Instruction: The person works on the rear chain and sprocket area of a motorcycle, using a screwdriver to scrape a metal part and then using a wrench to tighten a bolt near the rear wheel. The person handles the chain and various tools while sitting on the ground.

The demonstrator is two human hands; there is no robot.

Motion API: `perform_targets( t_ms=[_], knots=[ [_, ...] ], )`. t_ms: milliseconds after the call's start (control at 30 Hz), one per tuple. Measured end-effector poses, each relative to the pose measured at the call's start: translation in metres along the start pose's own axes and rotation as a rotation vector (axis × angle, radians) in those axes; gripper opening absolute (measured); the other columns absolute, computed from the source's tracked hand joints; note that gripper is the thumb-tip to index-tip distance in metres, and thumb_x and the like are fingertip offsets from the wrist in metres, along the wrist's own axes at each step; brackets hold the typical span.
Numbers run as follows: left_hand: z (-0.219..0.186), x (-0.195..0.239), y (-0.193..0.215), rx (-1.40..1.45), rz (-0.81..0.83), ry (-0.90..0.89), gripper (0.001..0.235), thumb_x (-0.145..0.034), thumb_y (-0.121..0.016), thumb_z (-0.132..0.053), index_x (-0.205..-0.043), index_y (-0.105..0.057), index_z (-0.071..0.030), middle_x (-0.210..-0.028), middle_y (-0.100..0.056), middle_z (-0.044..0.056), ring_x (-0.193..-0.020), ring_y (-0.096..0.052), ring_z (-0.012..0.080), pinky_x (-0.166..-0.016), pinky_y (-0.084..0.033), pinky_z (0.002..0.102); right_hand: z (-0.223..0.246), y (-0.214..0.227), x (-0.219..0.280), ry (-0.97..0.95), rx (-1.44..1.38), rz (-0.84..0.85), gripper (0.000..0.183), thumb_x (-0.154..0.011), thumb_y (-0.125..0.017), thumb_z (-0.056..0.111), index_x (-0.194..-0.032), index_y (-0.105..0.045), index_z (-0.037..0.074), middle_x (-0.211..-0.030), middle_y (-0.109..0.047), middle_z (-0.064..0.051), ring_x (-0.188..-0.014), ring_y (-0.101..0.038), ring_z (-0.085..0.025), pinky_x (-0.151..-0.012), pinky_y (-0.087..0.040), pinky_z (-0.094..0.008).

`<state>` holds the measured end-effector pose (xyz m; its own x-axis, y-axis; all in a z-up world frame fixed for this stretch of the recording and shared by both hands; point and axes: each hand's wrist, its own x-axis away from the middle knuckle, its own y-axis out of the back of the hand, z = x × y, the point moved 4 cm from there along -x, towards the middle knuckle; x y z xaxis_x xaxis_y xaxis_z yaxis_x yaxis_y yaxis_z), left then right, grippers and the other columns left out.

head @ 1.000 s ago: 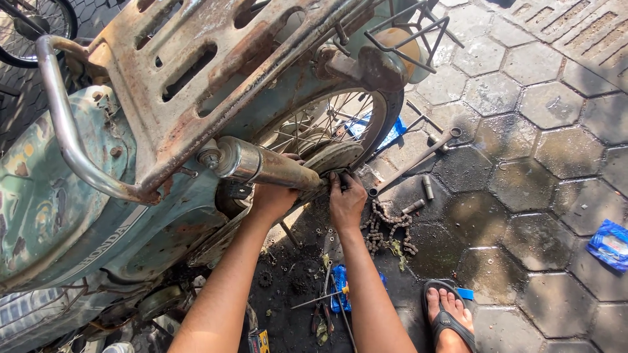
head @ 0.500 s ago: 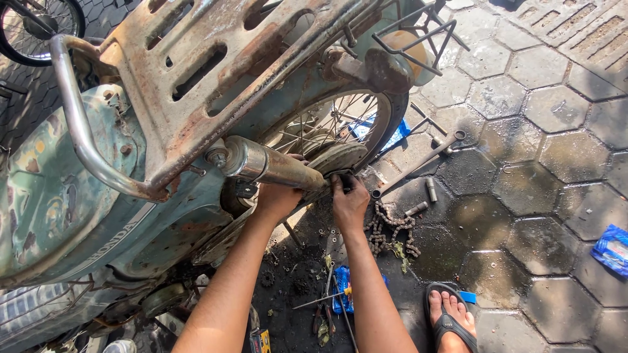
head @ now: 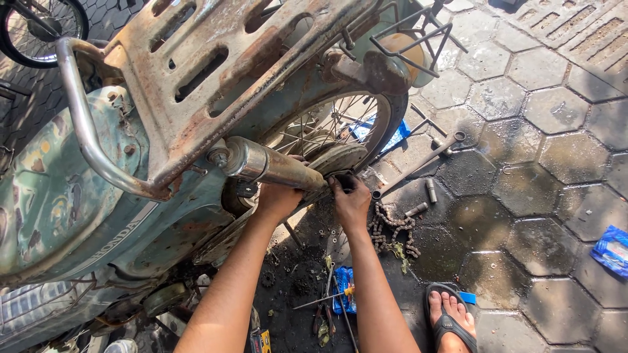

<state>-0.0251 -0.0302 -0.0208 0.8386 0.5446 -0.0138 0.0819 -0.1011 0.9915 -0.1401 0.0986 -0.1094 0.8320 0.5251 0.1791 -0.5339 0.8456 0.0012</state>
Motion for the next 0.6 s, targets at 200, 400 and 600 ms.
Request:
perform_targets(
  t_ms=[200,400,600],
  knots=[
    [0.003,0.001,-0.003,0.045,-0.01,0.003,0.05,-0.083,-0.07,-0.021,-0.133,-0.062,-0.021,-0.142,-0.055,0.003,-0.133,-0.05,0.0296,-0.11,-0.036,0.051,0.007,-0.003,0.003,0.011,-0.071,-0.062,0.022,-0.086,-0.082,0.022,-0.102,-0.081,0.007,-0.097,-0.078,-0.007,-0.084,-0.071,-0.018,-0.078,-0.056,-0.033],
    [0.007,0.0,-0.008,0.037,0.009,0.027,0.052,-0.082,-0.074,-0.026,-0.132,-0.063,-0.021,-0.142,-0.055,0.003,-0.134,-0.049,0.0307,-0.113,-0.032,0.053,-0.003,-0.003,0.0,0.063,0.058,-0.012,0.018,-0.095,-0.075,0.021,-0.106,-0.081,0.008,-0.103,-0.076,-0.006,-0.087,-0.07,-0.019,-0.08,-0.056,-0.034],
    [0.005,0.0,-0.005,0.019,0.046,0.067,0.052,-0.083,-0.075,-0.026,-0.133,-0.062,-0.02,-0.143,-0.053,0.003,-0.135,-0.047,0.0303,-0.113,-0.029,0.055,0.002,-0.002,0.003,0.057,-0.061,-0.065,0.02,-0.088,-0.079,0.02,-0.105,-0.079,0.008,-0.101,-0.078,-0.007,-0.089,-0.073,-0.019,-0.081,-0.057,-0.033]
  ],
)
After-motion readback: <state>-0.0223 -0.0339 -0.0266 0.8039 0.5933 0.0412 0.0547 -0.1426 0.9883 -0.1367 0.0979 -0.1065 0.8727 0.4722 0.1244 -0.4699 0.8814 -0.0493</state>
